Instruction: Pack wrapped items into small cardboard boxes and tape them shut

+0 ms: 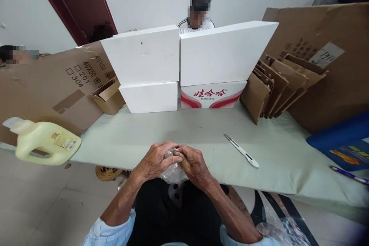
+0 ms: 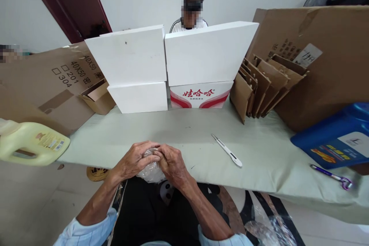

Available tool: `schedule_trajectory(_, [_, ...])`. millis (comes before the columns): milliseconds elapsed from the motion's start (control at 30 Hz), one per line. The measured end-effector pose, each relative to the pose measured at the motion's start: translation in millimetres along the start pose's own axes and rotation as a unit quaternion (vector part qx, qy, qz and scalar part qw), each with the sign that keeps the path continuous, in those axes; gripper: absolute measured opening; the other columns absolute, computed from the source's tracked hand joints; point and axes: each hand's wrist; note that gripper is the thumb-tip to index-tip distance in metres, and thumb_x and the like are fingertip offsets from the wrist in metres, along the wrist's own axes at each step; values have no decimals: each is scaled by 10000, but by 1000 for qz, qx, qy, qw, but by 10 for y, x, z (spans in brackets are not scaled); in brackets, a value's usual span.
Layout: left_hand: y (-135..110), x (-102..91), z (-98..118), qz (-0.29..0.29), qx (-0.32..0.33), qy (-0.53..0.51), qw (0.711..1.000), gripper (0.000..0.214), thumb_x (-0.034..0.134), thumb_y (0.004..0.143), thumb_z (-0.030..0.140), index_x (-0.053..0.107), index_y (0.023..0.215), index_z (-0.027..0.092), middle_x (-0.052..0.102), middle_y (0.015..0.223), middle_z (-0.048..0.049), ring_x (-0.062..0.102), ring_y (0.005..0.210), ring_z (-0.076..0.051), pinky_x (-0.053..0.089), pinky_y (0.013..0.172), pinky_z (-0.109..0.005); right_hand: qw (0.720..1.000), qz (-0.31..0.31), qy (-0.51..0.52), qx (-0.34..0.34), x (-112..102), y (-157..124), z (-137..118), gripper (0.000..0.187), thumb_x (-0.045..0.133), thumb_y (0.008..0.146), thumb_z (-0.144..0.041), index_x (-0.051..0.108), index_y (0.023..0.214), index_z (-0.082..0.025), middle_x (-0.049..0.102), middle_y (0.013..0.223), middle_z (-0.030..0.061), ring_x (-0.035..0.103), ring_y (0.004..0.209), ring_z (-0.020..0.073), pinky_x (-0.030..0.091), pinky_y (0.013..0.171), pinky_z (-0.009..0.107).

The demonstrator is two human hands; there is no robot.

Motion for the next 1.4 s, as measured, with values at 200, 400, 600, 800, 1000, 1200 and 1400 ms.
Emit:
schedule_trajectory(200, [-109,149,-124,91,-3,-36,995,249,705,996,402,759,1156,218,815,1086,-48,751,962,-202,545,862,-280,996,24,30,85,-17,-12,-58,131,659,1031,-300,762,1010,-222,775,868,16,672,735,154,509,686,256])
schedule_trajectory(400, [-123,208,-78,146,-11,-42,988,248,706,975,401,754,1120,207,825,1115,-65,765,1009,-213,562,873,-279,995,67,32,64,33,45,-73,167,651,1034,-308,766,934,-240,805,880,26,711,737,163,539,697,275])
schedule_trajectory(600, [-108,216,-90,215,-68,-104,969,287,708,959,465,742,1079,206,805,1003,-31,724,872,-179,551,797,-255,989,61,75,116,-80,82,-103,231,627,1045,-418,789,1057,-254,817,1011,44,754,896,193,578,780,283])
schedule_trajectory(800, [-122,128,-88,286,-103,-193,933,440,725,928,592,687,1085,183,763,1027,-56,704,907,-190,562,774,-250,973,77,138,165,-150,-7,-128,293,669,1011,-500,758,1031,-222,736,937,42,668,823,178,560,721,270])
schedule_trajectory(1000, [-167,74,-63,206,-83,-191,956,487,785,901,525,677,1241,194,750,1275,-106,713,1107,-233,578,931,-308,984,74,104,124,-186,11,-202,167,721,990,-392,759,1007,-231,721,968,41,665,857,181,554,730,279])
schedule_trajectory(1200, [-205,174,-45,246,-88,-195,945,384,780,900,510,731,1091,181,771,949,-25,687,823,-168,555,728,-240,991,110,50,49,-247,84,-375,103,696,1016,-286,781,968,-253,725,901,23,648,815,167,525,741,292])
schedule_trajectory(1400, [-235,233,-8,267,-65,-198,941,339,784,899,473,730,1075,189,757,923,-12,663,789,-153,541,713,-231,986,120,88,69,-249,81,-407,181,700,1015,-288,759,850,-243,656,812,8,591,757,156,471,696,291])
Point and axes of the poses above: each hand's wrist, its own y-axis towards the middle knuckle, its own x-axis out of the palm, z = x × y
